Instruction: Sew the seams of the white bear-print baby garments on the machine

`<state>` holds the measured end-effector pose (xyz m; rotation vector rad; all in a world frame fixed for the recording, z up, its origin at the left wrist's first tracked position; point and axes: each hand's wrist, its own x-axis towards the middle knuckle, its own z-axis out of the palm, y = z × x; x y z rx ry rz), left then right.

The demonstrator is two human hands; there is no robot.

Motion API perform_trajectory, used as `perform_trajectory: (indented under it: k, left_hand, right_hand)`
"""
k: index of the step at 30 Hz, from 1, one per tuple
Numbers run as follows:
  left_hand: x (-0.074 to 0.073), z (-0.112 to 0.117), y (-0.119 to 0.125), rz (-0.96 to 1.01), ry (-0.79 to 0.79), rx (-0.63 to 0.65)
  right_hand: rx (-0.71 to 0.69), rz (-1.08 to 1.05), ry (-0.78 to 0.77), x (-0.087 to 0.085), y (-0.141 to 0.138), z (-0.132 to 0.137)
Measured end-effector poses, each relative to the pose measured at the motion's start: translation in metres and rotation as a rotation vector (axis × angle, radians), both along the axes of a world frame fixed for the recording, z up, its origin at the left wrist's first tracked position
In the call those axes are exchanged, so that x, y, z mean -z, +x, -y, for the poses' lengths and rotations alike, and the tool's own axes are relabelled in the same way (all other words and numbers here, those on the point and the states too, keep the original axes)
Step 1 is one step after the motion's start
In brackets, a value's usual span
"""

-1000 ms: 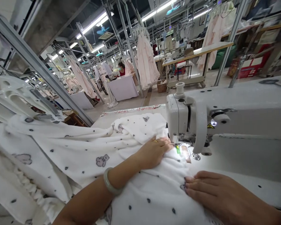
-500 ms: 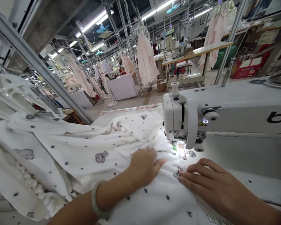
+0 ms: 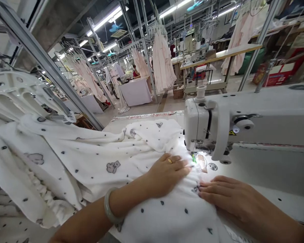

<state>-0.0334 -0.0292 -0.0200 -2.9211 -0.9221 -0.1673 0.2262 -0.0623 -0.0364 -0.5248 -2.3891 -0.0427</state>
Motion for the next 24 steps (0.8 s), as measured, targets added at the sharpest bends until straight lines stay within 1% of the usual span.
perform_trajectory:
  k: [1, 4, 10, 13, 16, 19, 21, 23, 24]
  left_hand:
    - [0.001, -0.003, 0.0, -0.025, -0.038, 0.016]
    - [0.003, -0.013, -0.001, -0.039, -0.118, 0.004]
    - [0.009, -0.047, 0.002, 0.029, -0.151, 0.057]
    - [0.009, -0.062, 0.003, 0.049, -0.173, 0.069]
    - [0.008, -0.073, 0.004, 0.049, -0.204, 0.069]
    - [0.005, -0.08, 0.005, 0.028, -0.221, 0.072]
    - [0.0, -0.081, 0.006, -0.002, -0.231, 0.063]
    - [-0.008, -0.076, 0.01, -0.039, -0.235, 0.034]
    - [-0.013, -0.069, 0.013, -0.049, -0.225, 0.009]
  right_hand:
    - [0.013, -0.021, 0.001, 0.001, 0.0, 0.001]
    - [0.01, -0.02, -0.005, 0.002, -0.002, 0.0]
    - [0.044, -0.048, 0.005, 0.001, -0.004, -0.013]
    - [0.074, -0.03, 0.01, 0.008, -0.003, -0.02]
    - [0.116, -0.004, -0.024, 0.018, -0.001, -0.024]
    - [0.128, 0.012, -0.043, 0.027, 0.001, -0.026]
    - [0.135, 0.011, -0.03, 0.031, 0.002, -0.027]
    - [0.145, 0.004, -0.016, 0.032, 0.001, -0.027]
    - [0.149, -0.003, -0.013, 0.032, 0.001, -0.028]
